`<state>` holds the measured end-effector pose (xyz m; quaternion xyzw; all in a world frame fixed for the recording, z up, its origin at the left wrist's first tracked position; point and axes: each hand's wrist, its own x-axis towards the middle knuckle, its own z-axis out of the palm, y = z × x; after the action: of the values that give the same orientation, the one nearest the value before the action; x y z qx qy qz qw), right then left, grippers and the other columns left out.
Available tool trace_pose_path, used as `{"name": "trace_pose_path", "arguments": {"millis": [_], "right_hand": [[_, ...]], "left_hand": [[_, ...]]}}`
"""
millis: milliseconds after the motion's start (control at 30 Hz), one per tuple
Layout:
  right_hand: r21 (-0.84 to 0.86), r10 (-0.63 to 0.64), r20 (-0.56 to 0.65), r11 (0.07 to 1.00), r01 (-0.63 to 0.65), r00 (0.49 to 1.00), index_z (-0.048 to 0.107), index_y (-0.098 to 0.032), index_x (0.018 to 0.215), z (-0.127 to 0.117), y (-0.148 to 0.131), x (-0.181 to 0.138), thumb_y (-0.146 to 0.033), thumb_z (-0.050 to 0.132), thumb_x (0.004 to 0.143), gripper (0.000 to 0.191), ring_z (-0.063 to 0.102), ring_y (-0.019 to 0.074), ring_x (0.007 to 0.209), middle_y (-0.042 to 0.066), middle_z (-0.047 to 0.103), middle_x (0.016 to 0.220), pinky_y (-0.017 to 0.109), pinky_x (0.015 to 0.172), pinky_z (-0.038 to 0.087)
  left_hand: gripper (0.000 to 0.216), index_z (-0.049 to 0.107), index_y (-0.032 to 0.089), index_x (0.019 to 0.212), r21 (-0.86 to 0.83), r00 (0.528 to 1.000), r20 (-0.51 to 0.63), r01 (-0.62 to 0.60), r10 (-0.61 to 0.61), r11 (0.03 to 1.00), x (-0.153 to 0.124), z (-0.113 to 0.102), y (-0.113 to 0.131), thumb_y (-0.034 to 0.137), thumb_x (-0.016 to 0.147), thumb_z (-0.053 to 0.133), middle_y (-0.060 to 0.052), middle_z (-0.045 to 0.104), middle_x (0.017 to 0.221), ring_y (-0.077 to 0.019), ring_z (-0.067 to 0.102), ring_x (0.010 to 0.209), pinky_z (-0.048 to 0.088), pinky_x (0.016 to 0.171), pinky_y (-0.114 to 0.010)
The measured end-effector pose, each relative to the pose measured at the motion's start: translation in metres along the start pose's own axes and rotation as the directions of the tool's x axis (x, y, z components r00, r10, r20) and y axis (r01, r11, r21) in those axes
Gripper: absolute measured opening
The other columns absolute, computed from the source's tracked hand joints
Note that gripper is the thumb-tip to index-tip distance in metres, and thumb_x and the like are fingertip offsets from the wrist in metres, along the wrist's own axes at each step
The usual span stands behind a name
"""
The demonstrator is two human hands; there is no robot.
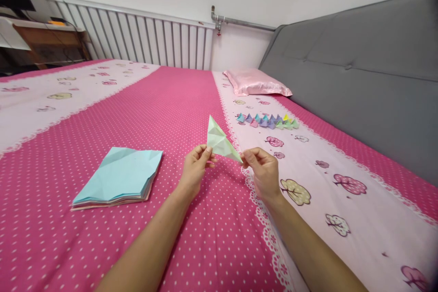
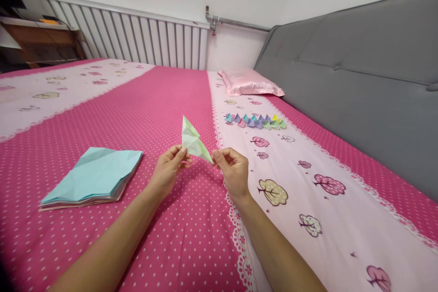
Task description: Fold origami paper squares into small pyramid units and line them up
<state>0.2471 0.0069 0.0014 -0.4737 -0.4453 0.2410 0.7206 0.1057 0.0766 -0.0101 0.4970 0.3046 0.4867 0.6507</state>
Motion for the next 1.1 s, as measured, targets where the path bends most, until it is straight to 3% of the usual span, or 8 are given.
{"name": "trace_pose_path", "arguments": {"millis": [233,400,500,633,767,933,1000,1100], "right_hand": [[0.007,0.063,-0.014,0.998,-0.063,0.998,0.060,-0.018,0.060,0.0003,0.0000,-0.0002,-0.042,0.066,0.070,0.026,0.051,0.0106,0.050,-0.002,0.058,0.053,0.025,0.052,0.041],[0.217,0.171,0.042,0.960,-0.176,0.984,0.049,-0.019,0.044,-0.0032,-0.0029,0.0026,-0.067,0.038,0.077,0.059,0.043,0.0092,0.043,0.000,0.047,0.045,0.023,0.045,0.035],[0.258,0.212,0.059,0.941,-0.220,0.975,0.054,-0.018,0.046,-0.0054,-0.0042,0.0043,-0.069,0.030,0.077,0.065,0.041,0.0091,0.043,0.000,0.047,0.045,0.023,0.044,0.032],[0.229,0.255,0.037,0.939,-0.256,0.966,0.069,-0.016,0.073,-0.0063,-0.0052,0.0053,-0.069,0.027,0.078,0.068,0.040,0.0096,0.042,0.001,0.048,0.045,0.023,0.043,0.030],[0.243,0.263,0.043,0.933,-0.265,0.964,0.065,-0.014,0.100,-0.0062,-0.0059,0.0058,-0.067,0.026,0.080,0.069,0.040,0.0094,0.041,0.000,0.052,0.048,0.022,0.042,0.029],[0.279,0.249,0.031,0.928,-0.247,0.968,0.062,-0.017,0.107,-0.0067,-0.0044,0.0065,-0.063,0.026,0.081,0.064,0.043,0.0078,0.041,0.006,0.067,0.076,0.023,0.043,0.032],[0.291,0.245,0.026,0.926,-0.242,0.969,0.060,-0.018,0.109,-0.0068,-0.0034,0.0068,-0.063,0.026,0.082,0.063,0.044,0.0067,0.042,0.009,0.068,0.093,0.024,0.044,0.034],[0.295,0.233,0.013,0.928,-0.226,0.972,0.060,-0.019,0.107,-0.0060,-0.0028,0.0068,-0.060,0.030,0.082,0.057,0.045,0.0059,0.044,0.009,0.065,0.102,0.023,0.046,0.036]], "left_hand": [[0.021,0.055,0.016,0.077,-0.032,0.999,-0.035,-0.006,0.005,0.999,0.0012,0.0004,0.0012,0.035,0.072,0.063,0.002,0.055,0.067,-0.0064,0.052,0.057,0.041,0.054,-0.017],[0.022,0.055,0.016,0.077,-0.033,0.999,-0.036,-0.004,0.003,0.999,0.0004,0.0007,0.0017,0.036,0.072,0.062,0.003,0.055,0.067,-0.0061,0.051,0.057,0.041,0.054,-0.017],[0.023,0.055,0.016,0.078,-0.019,0.999,-0.032,0.006,-0.006,1.000,-0.0001,0.0007,0.0022,0.037,0.073,0.061,0.002,0.055,0.067,-0.0060,0.051,0.057,0.040,0.054,-0.017],[0.024,0.055,0.016,0.078,-0.023,0.999,-0.041,0.006,-0.007,1.000,-0.0003,0.0007,0.0023,0.038,0.072,0.062,0.002,0.055,0.067,-0.0063,0.051,0.057,0.040,0.054,-0.018],[0.025,0.055,0.016,0.078,-0.021,0.999,-0.043,0.009,-0.010,1.000,-0.0002,0.0004,0.0019,0.039,0.072,0.063,0.002,0.055,0.066,-0.0062,0.051,0.056,0.040,0.054,-0.018],[0.024,0.055,0.016,0.078,-0.027,0.999,-0.038,0.011,-0.012,1.000,0.0003,0.0004,0.0023,0.038,0.072,0.062,0.003,0.055,0.066,-0.0060,0.050,0.056,0.040,0.054,-0.017],[0.024,0.055,0.016,0.077,-0.034,0.999,-0.030,0.018,-0.019,0.999,0.0002,0.0005,0.0027,0.038,0.072,0.062,0.003,0.055,0.066,-0.0058,0.050,0.056,0.040,0.054,-0.017],[0.022,0.055,0.016,0.076,-0.037,0.999,0.016,0.033,-0.032,0.999,-0.0010,0.0011,0.0035,0.037,0.073,0.062,0.003,0.055,0.065,-0.0059,0.051,0.056,0.041,0.054,-0.017]]}}
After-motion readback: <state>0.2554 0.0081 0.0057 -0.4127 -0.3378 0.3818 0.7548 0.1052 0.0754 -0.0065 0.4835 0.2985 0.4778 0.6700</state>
